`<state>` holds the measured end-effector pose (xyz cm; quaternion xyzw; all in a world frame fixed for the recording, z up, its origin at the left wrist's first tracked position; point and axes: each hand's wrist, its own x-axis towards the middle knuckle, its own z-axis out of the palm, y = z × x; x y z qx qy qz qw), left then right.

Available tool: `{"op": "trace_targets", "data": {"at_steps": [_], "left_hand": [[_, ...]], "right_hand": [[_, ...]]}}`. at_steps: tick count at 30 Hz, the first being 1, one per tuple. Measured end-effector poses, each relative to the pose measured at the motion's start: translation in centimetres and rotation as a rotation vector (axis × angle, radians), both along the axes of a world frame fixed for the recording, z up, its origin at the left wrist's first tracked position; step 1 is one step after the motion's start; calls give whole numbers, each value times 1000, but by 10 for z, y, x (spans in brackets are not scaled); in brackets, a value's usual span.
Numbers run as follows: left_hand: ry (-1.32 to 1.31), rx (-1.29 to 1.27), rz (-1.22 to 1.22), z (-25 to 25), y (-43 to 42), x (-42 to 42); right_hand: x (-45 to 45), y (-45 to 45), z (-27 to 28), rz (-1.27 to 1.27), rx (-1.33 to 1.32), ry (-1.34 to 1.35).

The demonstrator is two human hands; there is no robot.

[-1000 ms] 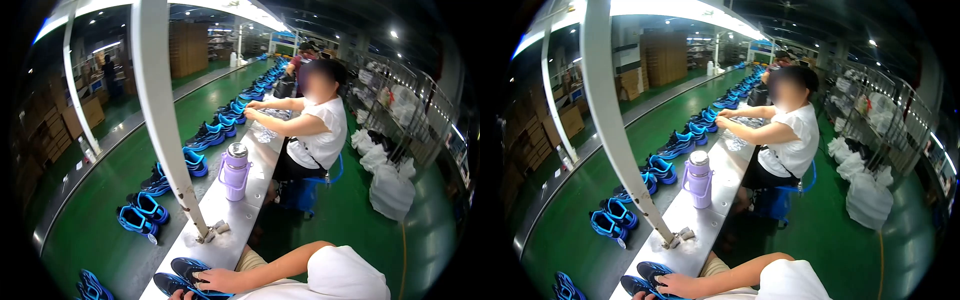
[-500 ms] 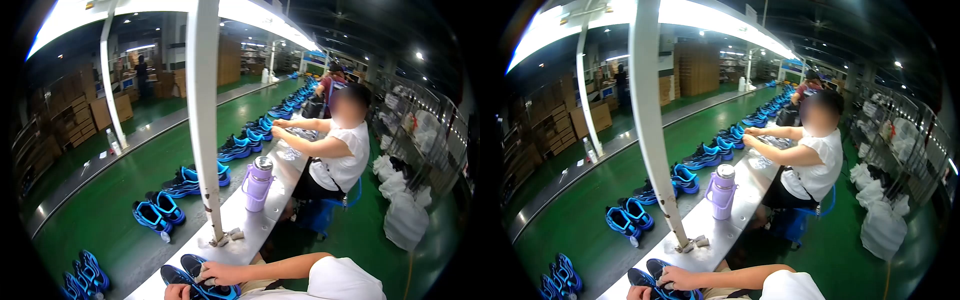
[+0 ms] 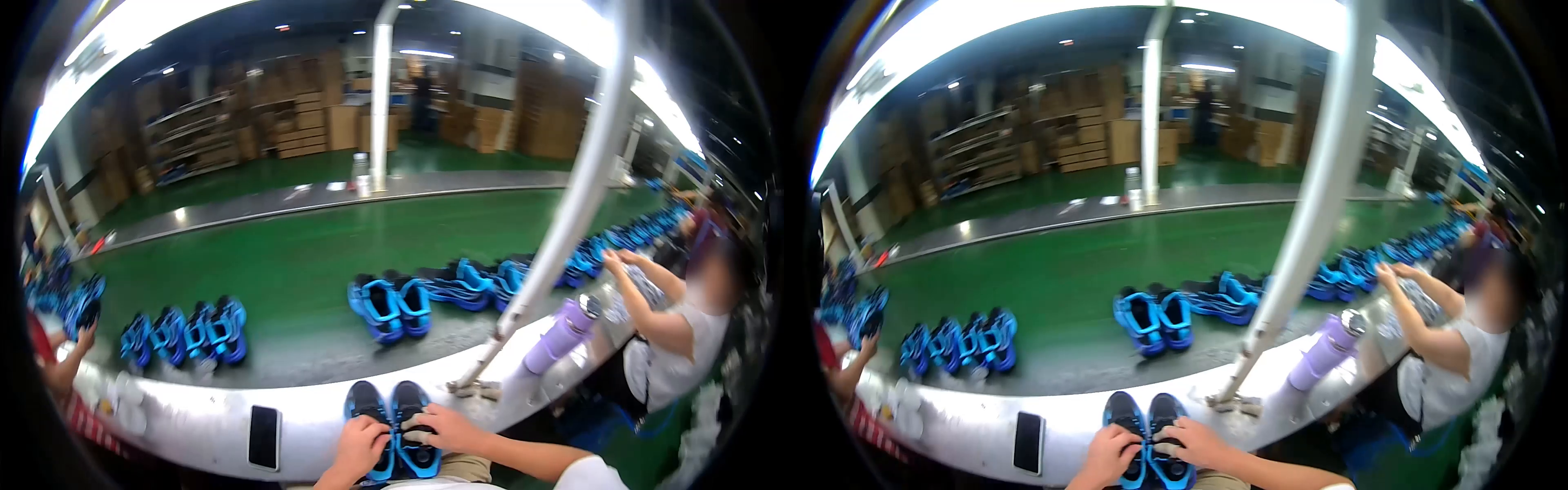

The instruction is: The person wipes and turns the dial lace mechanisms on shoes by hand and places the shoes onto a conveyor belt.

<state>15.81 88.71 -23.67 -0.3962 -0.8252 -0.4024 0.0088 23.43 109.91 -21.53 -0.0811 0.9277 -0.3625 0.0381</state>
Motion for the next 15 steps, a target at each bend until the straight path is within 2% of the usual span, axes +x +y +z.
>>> {"op": "trace_targets", "data": {"at_steps": [3, 4, 6, 7, 9, 10, 12, 14, 15], "left_hand": [[-89, -3, -8, 1, -1, -1], [-84, -10, -26, -5, -2, -2], [-93, -27, -67, -3, -5, -4], [-86, -28, -82, 1, -11, -4], [-52, -28, -39, -5, -33, -5], [-16, -17, -115, -7, -29, -14], [262, -1, 3, 8, -37, -11], [178, 163, 169, 55, -33, 13], [-66, 128, 110, 70, -34, 23]], "right_hand": [[-2, 10, 24, 10, -34, -226], [-5, 19, 19, 128, -52, -134], [-7, 16, 10, 184, -70, -58], [-6, 7, 7, 79, 70, -123], [-9, -18, -1, 81, -20, -25], [-6, -23, -3, -16, -50, 46], [-14, -16, -21, 112, -132, 83], [-15, -14, 4, 187, -186, -36], [-17, -16, -6, 132, -189, 44]]}}
